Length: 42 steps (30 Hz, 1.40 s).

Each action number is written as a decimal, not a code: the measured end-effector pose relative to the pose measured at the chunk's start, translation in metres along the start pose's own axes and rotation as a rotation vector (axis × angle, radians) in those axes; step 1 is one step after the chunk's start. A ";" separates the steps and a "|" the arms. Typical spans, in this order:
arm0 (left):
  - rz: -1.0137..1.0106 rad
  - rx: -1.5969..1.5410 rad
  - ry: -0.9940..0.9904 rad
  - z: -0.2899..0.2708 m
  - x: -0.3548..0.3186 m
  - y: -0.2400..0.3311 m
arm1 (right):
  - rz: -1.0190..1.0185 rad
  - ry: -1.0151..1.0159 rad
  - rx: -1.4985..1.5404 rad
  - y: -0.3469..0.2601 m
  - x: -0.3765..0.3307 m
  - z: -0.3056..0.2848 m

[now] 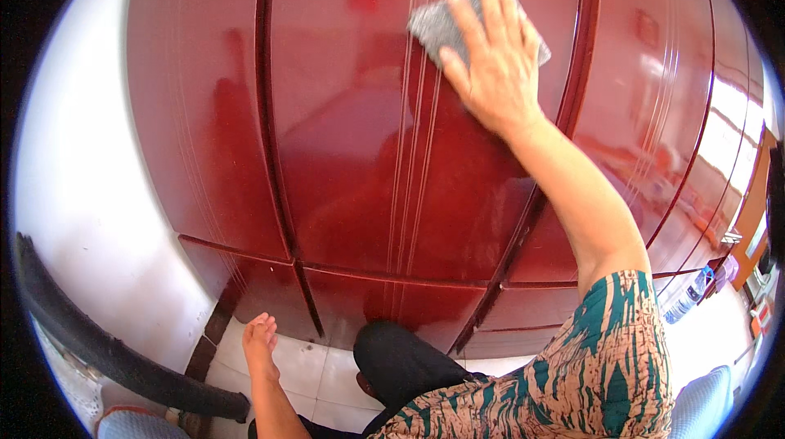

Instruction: The person wipes the exterior surfaces and doors of a red cabinet using a cloth, moving across various sections and handles.

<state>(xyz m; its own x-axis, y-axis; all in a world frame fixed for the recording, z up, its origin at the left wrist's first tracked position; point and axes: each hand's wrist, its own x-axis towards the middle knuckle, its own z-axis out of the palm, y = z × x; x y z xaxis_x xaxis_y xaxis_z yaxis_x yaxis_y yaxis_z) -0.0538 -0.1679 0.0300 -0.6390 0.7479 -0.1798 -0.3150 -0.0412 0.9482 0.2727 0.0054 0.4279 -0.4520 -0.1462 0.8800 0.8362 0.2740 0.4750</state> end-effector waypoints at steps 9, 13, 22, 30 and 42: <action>0.007 -0.048 -0.005 -0.001 -0.005 0.007 | -0.131 -0.476 0.204 -0.050 -0.098 -0.021; -0.017 -0.060 -0.007 0.010 -0.007 0.010 | -0.404 -0.660 0.183 -0.064 -0.212 -0.039; -0.042 -0.017 0.011 0.007 0.003 0.000 | -0.516 -0.727 0.345 -0.050 -0.264 -0.055; -0.028 -0.003 0.010 -0.003 0.013 -0.014 | -0.141 -0.333 0.064 0.007 -0.065 -0.031; -0.002 -0.019 0.002 0.000 0.000 0.007 | -0.063 -0.439 0.119 -0.012 -0.115 -0.033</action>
<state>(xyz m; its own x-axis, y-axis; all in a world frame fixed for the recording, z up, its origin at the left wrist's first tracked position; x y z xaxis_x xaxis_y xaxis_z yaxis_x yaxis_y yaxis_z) -0.0561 -0.1683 0.0366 -0.6396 0.7469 -0.1818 -0.3292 -0.0525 0.9428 0.3244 -0.0124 0.3212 -0.6112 0.2438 0.7530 0.7729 0.3887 0.5015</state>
